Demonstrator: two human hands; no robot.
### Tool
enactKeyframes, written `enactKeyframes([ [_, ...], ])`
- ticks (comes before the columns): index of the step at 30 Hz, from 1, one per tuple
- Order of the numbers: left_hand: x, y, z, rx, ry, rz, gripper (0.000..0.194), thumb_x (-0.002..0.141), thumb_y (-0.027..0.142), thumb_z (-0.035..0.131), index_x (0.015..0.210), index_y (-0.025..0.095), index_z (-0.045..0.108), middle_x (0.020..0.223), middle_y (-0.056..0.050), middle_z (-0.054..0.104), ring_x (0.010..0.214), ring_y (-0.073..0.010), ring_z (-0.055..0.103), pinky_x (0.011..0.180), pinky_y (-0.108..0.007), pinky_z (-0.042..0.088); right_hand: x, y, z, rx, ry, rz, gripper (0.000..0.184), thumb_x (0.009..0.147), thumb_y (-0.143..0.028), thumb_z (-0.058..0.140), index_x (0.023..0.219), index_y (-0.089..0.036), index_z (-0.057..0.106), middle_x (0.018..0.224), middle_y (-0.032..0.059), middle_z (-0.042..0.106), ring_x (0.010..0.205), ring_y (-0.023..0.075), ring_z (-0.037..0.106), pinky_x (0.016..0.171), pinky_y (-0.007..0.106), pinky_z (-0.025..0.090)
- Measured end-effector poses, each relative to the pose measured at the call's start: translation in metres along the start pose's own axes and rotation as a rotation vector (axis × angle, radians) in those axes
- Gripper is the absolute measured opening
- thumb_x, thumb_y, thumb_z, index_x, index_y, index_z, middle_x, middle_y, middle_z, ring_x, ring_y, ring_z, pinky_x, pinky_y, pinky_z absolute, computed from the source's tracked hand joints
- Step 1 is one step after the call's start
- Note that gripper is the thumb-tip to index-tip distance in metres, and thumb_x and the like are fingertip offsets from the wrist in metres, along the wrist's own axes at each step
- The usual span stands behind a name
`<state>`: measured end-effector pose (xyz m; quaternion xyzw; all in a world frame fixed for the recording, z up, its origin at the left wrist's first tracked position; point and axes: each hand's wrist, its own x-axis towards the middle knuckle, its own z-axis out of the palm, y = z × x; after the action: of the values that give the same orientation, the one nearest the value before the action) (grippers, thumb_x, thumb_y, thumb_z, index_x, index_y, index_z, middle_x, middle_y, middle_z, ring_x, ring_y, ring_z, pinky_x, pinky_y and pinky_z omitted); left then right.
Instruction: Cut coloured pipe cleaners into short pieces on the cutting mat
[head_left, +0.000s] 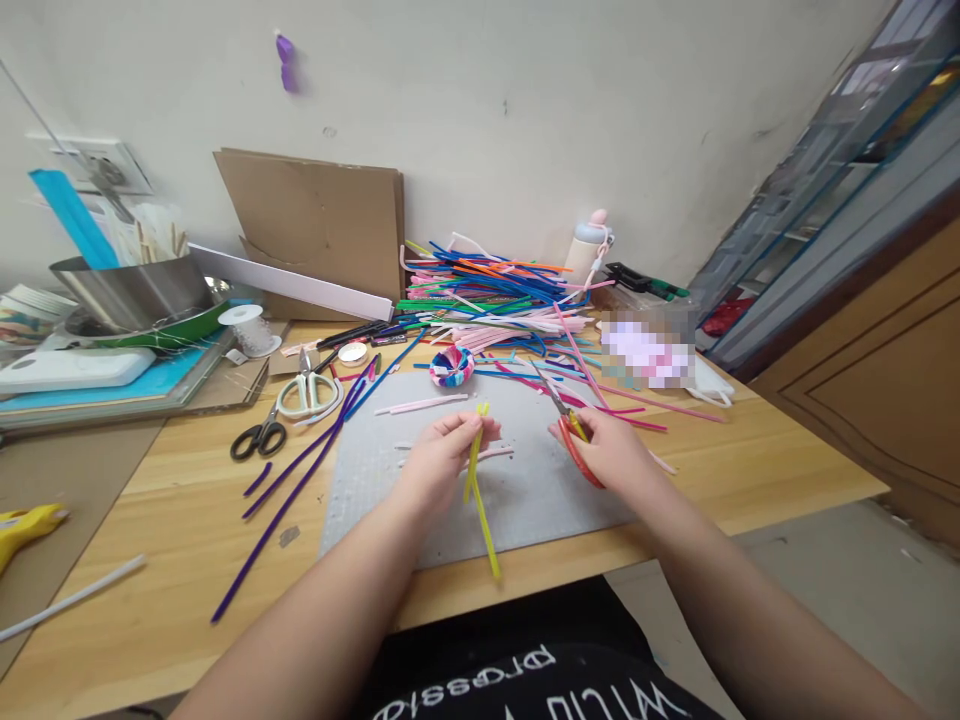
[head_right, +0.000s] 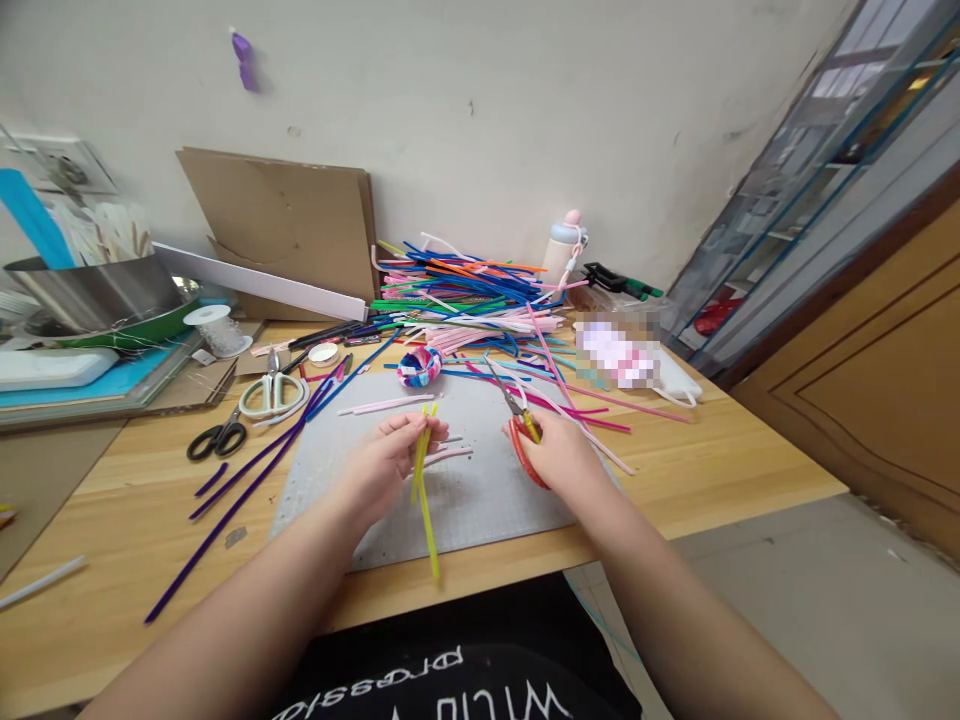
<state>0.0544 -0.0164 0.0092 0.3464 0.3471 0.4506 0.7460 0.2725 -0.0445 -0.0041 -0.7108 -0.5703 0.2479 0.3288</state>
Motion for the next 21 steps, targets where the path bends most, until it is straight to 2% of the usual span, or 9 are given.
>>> enactKeyframes([
  [3, 0.008, 0.000, -0.008, 0.004, 0.100, -0.016, 0.016, 0.066, 0.024, 0.075, 0.073, 0.011, 0.070, 0.078, -0.007, 0.070, 0.076, -0.0123, 0.062, 0.076, -0.023, 0.043, 0.018, 0.020, -0.004, -0.405, -0.013, -0.022, 0.031, 0.079, -0.046, 0.052, 0.067, -0.019, 0.059, 0.065, 0.0054, 0.061, 0.059, 0.0185, 0.053, 0.052, 0.028, 0.033],
  [5, 0.011, 0.000, -0.011, -0.036, 0.119, -0.028, 0.012, 0.070, 0.022, 0.072, 0.073, 0.011, 0.069, 0.078, -0.006, 0.070, 0.076, -0.0120, 0.063, 0.076, -0.023, 0.045, 0.021, 0.023, -0.004, -0.495, -0.025, -0.064, 0.030, 0.080, -0.043, 0.051, 0.069, -0.018, 0.061, 0.073, 0.0088, 0.064, 0.067, 0.0215, 0.058, 0.059, 0.030, 0.037],
  [8, 0.013, 0.000, -0.012, -0.116, 0.132, -0.043, 0.006, 0.077, 0.017, 0.065, 0.075, 0.012, 0.068, 0.081, -0.005, 0.069, 0.079, -0.0116, 0.064, 0.077, -0.023, 0.048, 0.012, 0.009, 0.000, -0.463, 0.087, -0.158, 0.027, 0.078, -0.041, 0.056, 0.078, -0.015, 0.064, 0.089, 0.0144, 0.065, 0.086, 0.0262, 0.059, 0.072, 0.034, 0.041],
  [10, 0.013, 0.000, -0.010, -0.166, 0.134, -0.045, 0.010, 0.081, 0.014, 0.059, 0.077, 0.013, 0.068, 0.081, -0.004, 0.069, 0.078, -0.0102, 0.065, 0.077, -0.021, 0.049, 0.000, -0.008, 0.008, -0.285, 0.080, -0.213, 0.026, 0.079, -0.039, 0.055, 0.084, -0.015, 0.064, 0.095, 0.0144, 0.065, 0.091, 0.0255, 0.059, 0.076, 0.035, 0.042],
  [11, 0.013, 0.001, -0.009, -0.187, 0.131, -0.045, 0.012, 0.082, 0.013, 0.057, 0.077, 0.013, 0.067, 0.081, -0.004, 0.069, 0.078, -0.0095, 0.065, 0.077, -0.021, 0.050, -0.008, -0.017, 0.015, -0.146, -0.001, -0.225, 0.026, 0.081, -0.038, 0.053, 0.086, -0.016, 0.064, 0.093, 0.0124, 0.065, 0.087, 0.0232, 0.060, 0.074, 0.034, 0.044],
  [14, 0.011, 0.001, -0.006, -0.228, 0.110, -0.037, 0.014, 0.083, 0.010, 0.054, 0.077, 0.011, 0.067, 0.080, -0.004, 0.068, 0.078, -0.0091, 0.065, 0.078, -0.019, 0.051, -0.031, -0.037, 0.041, 0.348, -0.503, -0.077, 0.031, 0.079, -0.043, 0.055, 0.097, -0.018, 0.059, 0.076, 0.0048, 0.065, 0.061, 0.0157, 0.059, 0.051, 0.026, 0.042],
  [15, 0.011, 0.002, -0.006, -0.234, 0.102, -0.032, 0.013, 0.083, 0.010, 0.055, 0.077, 0.011, 0.067, 0.081, -0.005, 0.068, 0.079, -0.0096, 0.066, 0.078, -0.019, 0.051, -0.036, -0.040, 0.050, 0.460, -0.601, -0.029, 0.031, 0.078, -0.042, 0.056, 0.096, -0.018, 0.058, 0.071, 0.0024, 0.064, 0.052, 0.0126, 0.055, 0.046, 0.023, 0.038],
  [19, 0.010, 0.005, -0.008, -0.241, 0.098, 0.032, 0.008, 0.081, 0.012, 0.059, 0.075, 0.012, 0.064, 0.088, -0.005, 0.069, 0.085, -0.0128, 0.066, 0.080, -0.022, 0.052, -0.045, -0.036, 0.067, 0.735, -0.612, 0.075, 0.028, 0.078, -0.043, 0.059, 0.082, -0.016, 0.057, 0.051, -0.0049, 0.053, 0.035, 0.0037, 0.032, 0.037, 0.019, 0.019],
  [21, 0.011, 0.008, -0.009, -0.245, 0.107, 0.070, 0.007, 0.079, 0.013, 0.061, 0.072, 0.013, 0.063, 0.084, -0.003, 0.068, 0.083, -0.0130, 0.066, 0.078, -0.023, 0.052, -0.043, -0.031, 0.066, 0.827, -0.566, 0.107, 0.028, 0.079, -0.043, 0.061, 0.082, -0.015, 0.056, 0.052, -0.0052, 0.052, 0.035, 0.0025, 0.031, 0.036, 0.018, 0.016],
])
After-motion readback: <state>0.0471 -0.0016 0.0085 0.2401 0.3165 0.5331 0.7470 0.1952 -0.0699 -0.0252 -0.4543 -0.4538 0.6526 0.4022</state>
